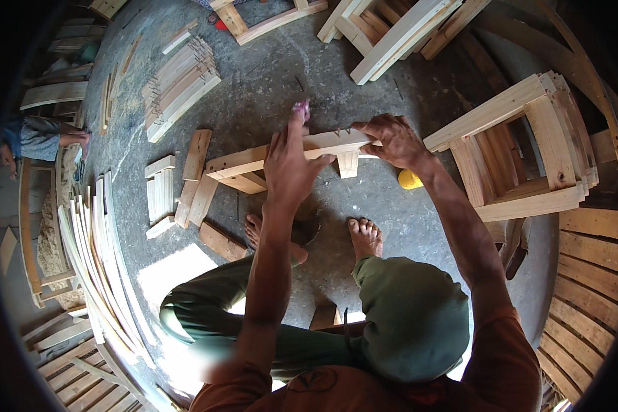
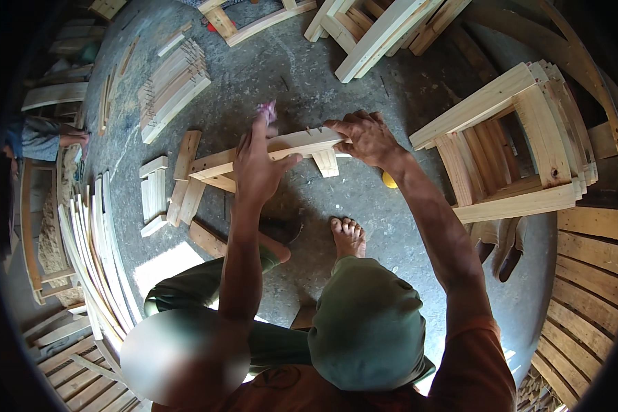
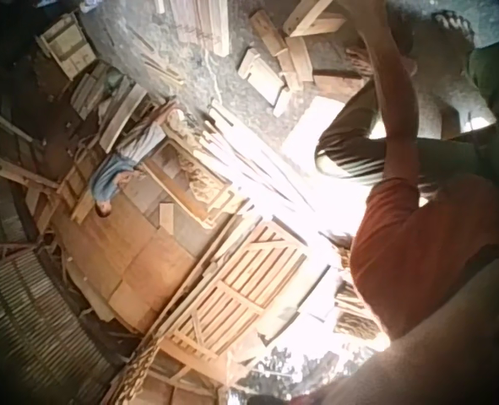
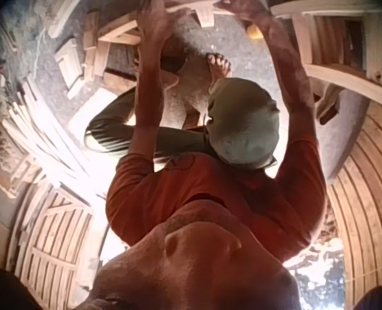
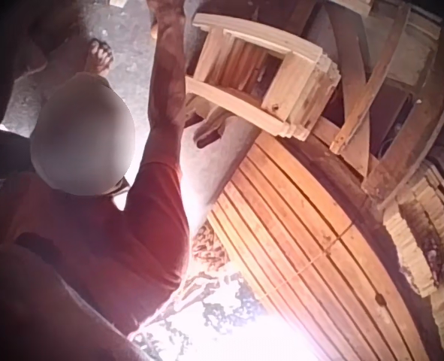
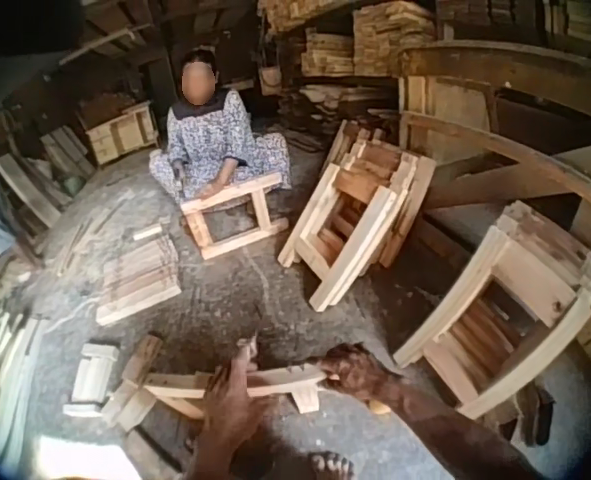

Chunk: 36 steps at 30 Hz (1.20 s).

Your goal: The person is assembling wooden stool or chair frames by applying glue and hammering nails into joints.

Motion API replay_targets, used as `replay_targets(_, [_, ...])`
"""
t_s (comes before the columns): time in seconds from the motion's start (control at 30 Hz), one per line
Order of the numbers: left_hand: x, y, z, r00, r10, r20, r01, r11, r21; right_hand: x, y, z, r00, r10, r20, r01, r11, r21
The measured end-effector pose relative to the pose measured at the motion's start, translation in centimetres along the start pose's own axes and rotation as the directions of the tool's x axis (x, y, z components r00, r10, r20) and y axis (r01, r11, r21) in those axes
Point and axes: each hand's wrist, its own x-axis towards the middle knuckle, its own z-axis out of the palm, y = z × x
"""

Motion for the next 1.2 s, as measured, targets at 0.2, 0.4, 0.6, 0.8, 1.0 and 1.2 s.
replay_targets(0.2, [4.4,-0.5,3.2,0.956,0.256,0.142,-0.285,0.926,0.249,0.3,0.1,0.1,0.999,-0.023,0.048,0.024,1.000,-0.020])
replay_targets(0.4, [5.9,0.8,3.2,0.928,0.061,0.367,-0.204,0.908,0.365,0.2,0.3,1.0,1.000,0.004,-0.005,-0.004,1.000,-0.006])
replay_targets(0.6, [7.2,0.9,4.9,0.921,0.098,0.378,-0.261,0.874,0.410,-0.7,1.1,0.9,0.990,-0.011,-0.142,0.003,0.998,-0.056])
replay_targets(0.8, [7.7,-1.8,4.4,0.919,0.164,0.358,-0.286,0.902,0.324,-6.9,-3.6,3.3,0.717,0.414,-0.560,-0.074,0.845,0.530])
replay_targets(1.0, [11.2,-2.8,6.4,0.895,0.193,0.403,-0.261,0.957,0.123,-7.8,-3.7,14.9,0.654,0.721,-0.229,-0.411,0.592,0.693])
replay_targets(1.2, [14.9,-2.3,6.4,0.833,0.110,0.542,-0.159,0.986,0.046,-2.1,-3.5,17.2,0.671,0.656,-0.345,-0.392,0.709,0.586])
